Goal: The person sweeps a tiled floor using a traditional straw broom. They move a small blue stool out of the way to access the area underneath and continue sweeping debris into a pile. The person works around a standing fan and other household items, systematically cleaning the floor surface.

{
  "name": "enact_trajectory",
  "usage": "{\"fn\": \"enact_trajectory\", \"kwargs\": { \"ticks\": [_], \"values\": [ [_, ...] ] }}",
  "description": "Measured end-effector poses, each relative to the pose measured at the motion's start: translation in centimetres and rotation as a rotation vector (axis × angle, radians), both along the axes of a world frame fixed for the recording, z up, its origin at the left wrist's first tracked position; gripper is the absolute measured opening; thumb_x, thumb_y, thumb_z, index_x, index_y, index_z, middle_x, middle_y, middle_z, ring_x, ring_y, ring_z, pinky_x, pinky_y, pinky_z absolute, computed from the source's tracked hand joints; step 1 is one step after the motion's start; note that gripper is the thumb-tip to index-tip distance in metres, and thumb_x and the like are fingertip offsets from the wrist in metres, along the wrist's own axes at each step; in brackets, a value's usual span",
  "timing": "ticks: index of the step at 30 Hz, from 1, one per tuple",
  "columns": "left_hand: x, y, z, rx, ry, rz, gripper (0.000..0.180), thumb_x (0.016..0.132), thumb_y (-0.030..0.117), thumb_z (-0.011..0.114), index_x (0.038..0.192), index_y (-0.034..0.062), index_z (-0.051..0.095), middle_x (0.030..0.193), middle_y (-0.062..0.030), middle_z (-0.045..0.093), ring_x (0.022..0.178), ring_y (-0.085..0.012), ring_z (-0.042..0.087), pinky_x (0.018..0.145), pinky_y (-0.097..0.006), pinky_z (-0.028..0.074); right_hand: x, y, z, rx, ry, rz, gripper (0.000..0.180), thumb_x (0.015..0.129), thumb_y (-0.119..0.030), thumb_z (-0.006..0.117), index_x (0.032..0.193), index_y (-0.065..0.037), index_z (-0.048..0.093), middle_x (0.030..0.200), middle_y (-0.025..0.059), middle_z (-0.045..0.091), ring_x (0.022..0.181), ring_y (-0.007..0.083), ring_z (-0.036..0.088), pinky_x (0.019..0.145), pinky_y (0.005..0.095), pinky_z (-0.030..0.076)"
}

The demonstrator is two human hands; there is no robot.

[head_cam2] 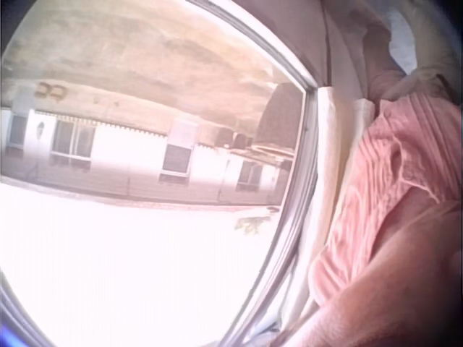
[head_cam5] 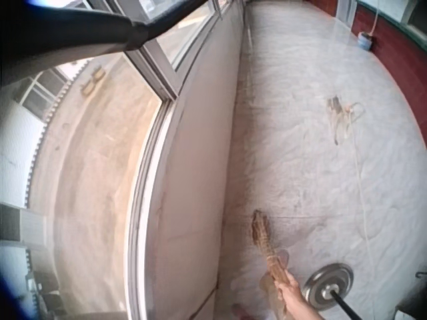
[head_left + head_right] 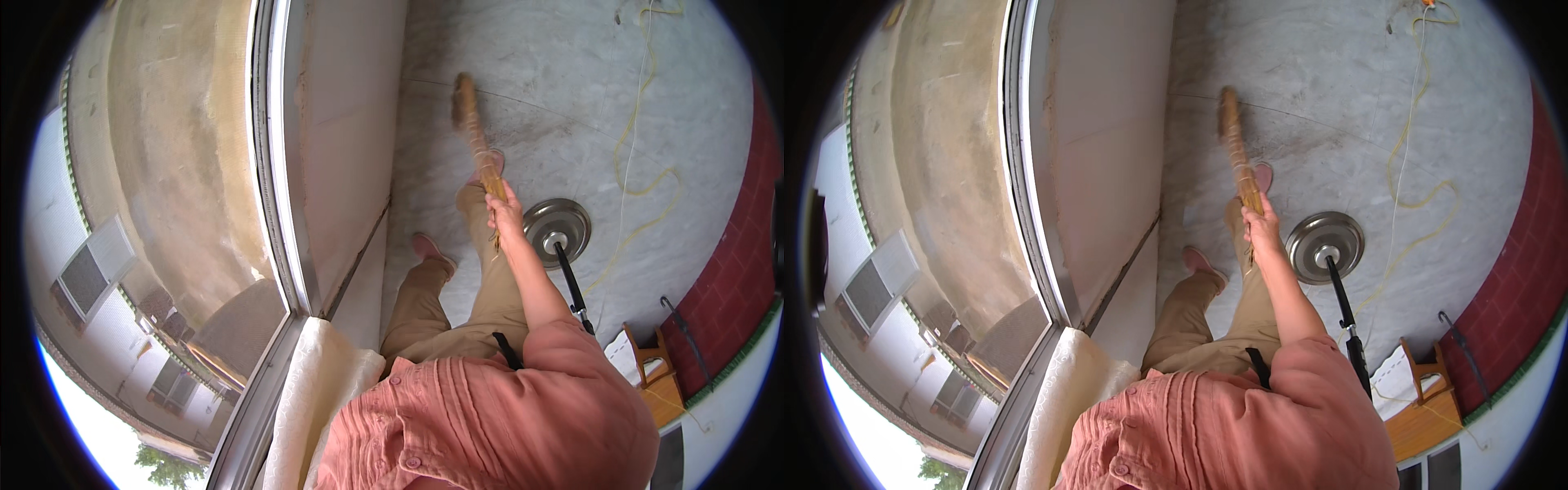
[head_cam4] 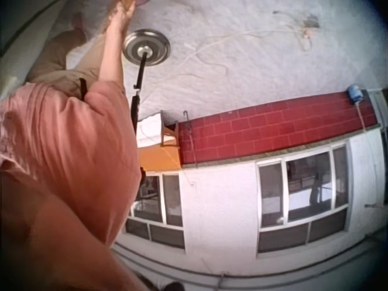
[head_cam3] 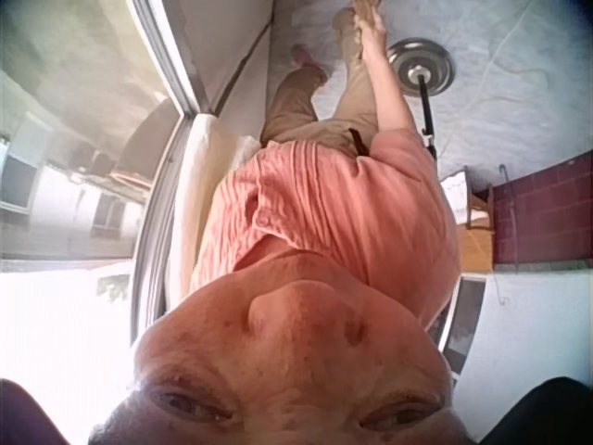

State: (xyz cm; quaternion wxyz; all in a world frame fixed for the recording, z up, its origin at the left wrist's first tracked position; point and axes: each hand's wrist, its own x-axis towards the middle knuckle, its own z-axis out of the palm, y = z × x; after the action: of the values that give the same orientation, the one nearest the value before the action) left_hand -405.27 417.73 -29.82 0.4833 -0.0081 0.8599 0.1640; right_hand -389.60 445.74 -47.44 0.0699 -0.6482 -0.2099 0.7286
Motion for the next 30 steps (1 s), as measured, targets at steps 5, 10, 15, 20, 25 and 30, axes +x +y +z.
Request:
{"fn": "enact_trajectory", "kwargs": {
  "ticks": [5,10,15,20,25,30],
  "values": [
    [1.0,-0.5,1.1,-0.057,-0.086,0.051,0.051,0.1,0.032,0.061,0.142,0.0049,0.051,0.137,-0.0196,0.057,0.128,-0.0326,0.053,0.103,-0.047,0.045,4.5,5.1,-6.6,-0.104,-0.069,0.085,0.071,0.085,-0.002,0.068,0.15,-0.005,0.04,0.076,0.0024,0.061,0.052,0.0065,0.048,0.041,0.023,0.034],
    [2.7,-2.2,3.4,-0.143,-0.133,0.181,0.053,0.099,0.032,0.062,0.143,0.0053,0.05,0.138,-0.0195,0.057,0.129,-0.0322,0.053,0.103,-0.047,0.045,6.6,13.0,-2.2,0.072,-0.159,-0.171,0.067,0.091,-0.006,0.065,0.153,-0.009,0.04,0.074,-0.0005,0.054,0.049,0.0057,0.04,0.042,0.0227,0.034],
    [4.0,-3.8,5.6,-0.218,-0.164,0.305,0.054,0.099,0.033,0.062,0.144,0.0056,0.049,0.138,-0.0193,0.057,0.129,-0.0317,0.053,0.103,-0.047,0.045,1.6,8.9,1.7,0.088,-0.07,-0.056,0.069,0.092,-0.005,0.064,0.155,-0.015,0.038,0.076,-0.0018,0.053,0.049,0.0043,0.04,0.042,0.0228,0.034],
    [4.6,-4.8,6.7,-0.294,-0.206,0.369,0.055,0.099,0.034,0.063,0.145,0.006,0.049,0.139,-0.0192,0.057,0.13,-0.0313,0.053,0.103,-0.047,0.045,-8.4,11.5,-5.8,-0.081,0.1,0.092,0.065,0.088,-0.004,0.067,0.149,-0.005,0.045,0.075,0.0021,0.058,0.054,0.0073,0.047,0.043,0.0228,0.034],
    [6.5,-6.9,7.5,-0.366,-0.208,0.486,0.057,0.099,0.034,0.063,0.146,0.0064,0.048,0.139,-0.0191,0.056,0.13,-0.0308,0.052,0.103,-0.046,0.045,-6.3,20.4,-6.2,0.061,0.065,-0.218,0.064,0.091,-0.003,0.063,0.151,-0.005,0.04,0.079,0.0006,0.055,0.054,0.0064,0.045,0.043,0.0217,0.035],
    [6.0,-6.3,7.0,-0.363,-0.215,0.537,0.058,0.099,0.035,0.064,0.147,0.0068,0.047,0.139,-0.0189,0.056,0.131,-0.0304,0.052,0.103,-0.046,0.045,-8.6,17.0,-0.6,0.159,0.056,-0.148,0.067,0.091,-0.004,0.064,0.153,-0.008,0.038,0.076,0.0002,0.054,0.052,0.0061,0.044,0.043,0.023,0.035]
  ]
}}
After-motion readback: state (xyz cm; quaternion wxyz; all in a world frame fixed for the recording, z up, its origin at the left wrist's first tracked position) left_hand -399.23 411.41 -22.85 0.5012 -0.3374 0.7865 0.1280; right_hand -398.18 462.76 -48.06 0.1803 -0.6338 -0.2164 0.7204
